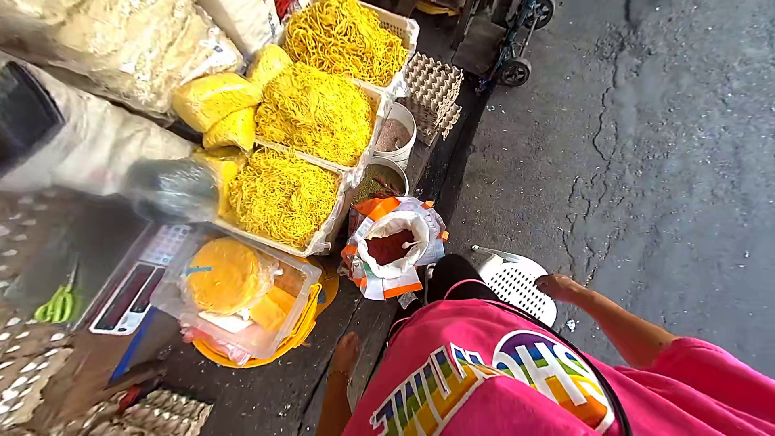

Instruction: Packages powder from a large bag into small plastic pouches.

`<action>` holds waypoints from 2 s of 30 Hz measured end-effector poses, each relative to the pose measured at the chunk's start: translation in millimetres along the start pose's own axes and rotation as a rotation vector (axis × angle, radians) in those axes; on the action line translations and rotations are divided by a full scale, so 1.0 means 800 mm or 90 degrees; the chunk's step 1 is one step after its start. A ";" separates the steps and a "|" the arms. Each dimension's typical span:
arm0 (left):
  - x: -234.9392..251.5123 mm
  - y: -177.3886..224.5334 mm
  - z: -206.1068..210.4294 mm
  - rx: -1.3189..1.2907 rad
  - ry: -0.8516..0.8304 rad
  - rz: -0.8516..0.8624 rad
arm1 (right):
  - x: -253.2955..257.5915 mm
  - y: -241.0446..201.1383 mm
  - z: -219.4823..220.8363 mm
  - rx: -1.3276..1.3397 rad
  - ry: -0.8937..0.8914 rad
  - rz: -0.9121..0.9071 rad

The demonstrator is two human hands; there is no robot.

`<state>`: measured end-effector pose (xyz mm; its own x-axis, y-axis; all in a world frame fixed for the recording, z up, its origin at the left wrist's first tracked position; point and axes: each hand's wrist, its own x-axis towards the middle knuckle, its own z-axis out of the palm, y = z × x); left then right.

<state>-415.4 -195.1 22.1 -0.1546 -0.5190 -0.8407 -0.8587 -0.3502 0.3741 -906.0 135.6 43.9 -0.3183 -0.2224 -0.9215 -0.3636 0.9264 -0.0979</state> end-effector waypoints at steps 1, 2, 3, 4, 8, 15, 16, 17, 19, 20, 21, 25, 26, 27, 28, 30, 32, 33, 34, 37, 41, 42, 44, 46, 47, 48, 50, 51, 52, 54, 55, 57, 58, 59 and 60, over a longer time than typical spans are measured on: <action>0.002 0.005 -0.001 -0.001 0.004 -0.005 | 0.003 0.000 0.005 -0.009 -0.028 0.004; 0.002 0.011 -0.001 -0.001 0.005 -0.008 | 0.008 -0.001 0.007 -0.020 -0.054 0.010; -0.001 0.018 -0.001 0.004 0.004 -0.011 | 0.017 -0.002 0.007 -0.029 -0.074 0.012; -0.005 0.028 0.000 0.018 0.001 -0.013 | 0.027 -0.005 0.003 -0.036 -0.088 0.008; -0.013 0.076 0.019 0.005 0.031 -0.062 | 0.091 -0.020 -0.035 -0.065 -0.109 -0.055; -0.007 0.183 0.123 -0.017 -0.020 -0.069 | 0.206 -0.077 -0.176 -0.185 -0.157 -0.133; -0.006 0.200 0.138 0.008 -0.037 -0.065 | 0.218 -0.081 -0.190 -0.199 -0.168 -0.139; -0.006 0.215 0.150 0.045 -0.062 -0.061 | 0.230 -0.081 -0.198 -0.211 -0.180 -0.141; 0.012 0.202 0.188 0.107 -0.073 -0.014 | 0.249 -0.078 -0.212 -0.240 -0.203 -0.126; 0.020 0.187 0.210 0.104 -0.075 0.001 | 0.259 -0.075 -0.215 -0.250 -0.212 -0.110; 0.027 0.177 0.227 0.094 -0.091 -0.005 | 0.270 -0.068 -0.210 -0.255 -0.215 -0.094; 0.060 0.149 0.250 0.161 -0.146 -0.033 | 0.304 -0.039 -0.168 -0.224 -0.218 -0.021; 0.066 0.144 0.251 0.171 -0.138 -0.036 | 0.310 -0.030 -0.156 -0.222 -0.220 -0.003; 0.069 0.141 0.252 0.179 -0.130 -0.045 | 0.314 -0.022 -0.147 -0.228 -0.227 0.014; 0.070 0.151 0.245 0.185 -0.147 -0.076 | 0.316 -0.017 -0.139 -0.233 -0.240 0.030; 0.074 0.168 0.232 0.216 -0.178 -0.119 | 0.324 -0.015 -0.125 -0.241 -0.260 0.057; 0.072 0.165 0.230 0.255 -0.190 -0.127 | 0.331 -0.008 -0.109 -0.246 -0.273 0.085; 0.069 0.163 0.228 0.269 -0.188 -0.122 | 0.333 -0.002 -0.099 -0.246 -0.278 0.100; 0.068 0.161 0.227 0.276 -0.179 -0.111 | 0.336 0.006 -0.090 -0.243 -0.281 0.115; 0.068 0.159 0.224 0.281 -0.146 -0.080 | 0.344 0.027 -0.067 -0.235 -0.283 0.157; 0.072 0.146 0.217 0.310 -0.139 -0.063 | 0.353 0.043 -0.043 -0.214 -0.276 0.174; 0.073 0.147 0.215 0.311 -0.146 -0.070 | 0.356 0.045 -0.040 -0.201 -0.271 0.177; 0.074 0.143 0.216 0.311 -0.135 -0.070 | 0.366 0.044 -0.038 -0.189 -0.273 0.181; 0.074 0.134 0.220 0.309 -0.105 -0.052 | 0.374 0.038 -0.039 -0.199 -0.286 0.174; 0.074 0.129 0.221 0.311 -0.093 -0.044 | 0.376 0.036 -0.038 -0.201 -0.292 0.162; 0.073 0.121 0.224 0.315 -0.073 -0.027 | 0.376 0.033 -0.037 -0.198 -0.295 0.140; 0.071 0.113 0.232 0.315 -0.045 -0.015 | 0.372 0.019 -0.036 -0.187 -0.298 0.092; 0.071 0.110 0.238 0.319 -0.025 -0.007 | 0.371 0.009 -0.035 -0.196 -0.301 0.077; 0.071 0.111 0.241 0.319 -0.016 -0.008 | 0.371 0.000 -0.034 -0.210 -0.308 0.074; 0.070 0.115 0.245 0.309 -0.008 -0.024 | 0.371 -0.002 -0.027 -0.227 -0.312 0.070; 0.071 0.123 0.246 0.297 -0.014 -0.053 | 0.374 -0.001 -0.026 -0.228 -0.309 0.065; 0.074 0.135 0.253 0.277 0.003 -0.094 | 0.379 -0.005 -0.031 -0.240 -0.314 0.056; 0.071 0.134 0.259 0.272 0.032 -0.096 | 0.376 -0.005 -0.032 -0.244 -0.318 0.051; 0.069 0.133 0.266 0.266 0.067 -0.093 | 0.371 -0.005 -0.034 -0.246 -0.319 0.034; 0.070 0.132 0.275 0.257 0.104 -0.089 | 0.367 -0.004 -0.036 -0.236 -0.303 0.005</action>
<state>-621.9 -89.6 -71.7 0.0282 -0.6152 -0.7879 -0.9924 -0.1114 0.0515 -1023.5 58.3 -215.3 0.0733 0.0238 -0.9970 -0.6708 0.7410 -0.0316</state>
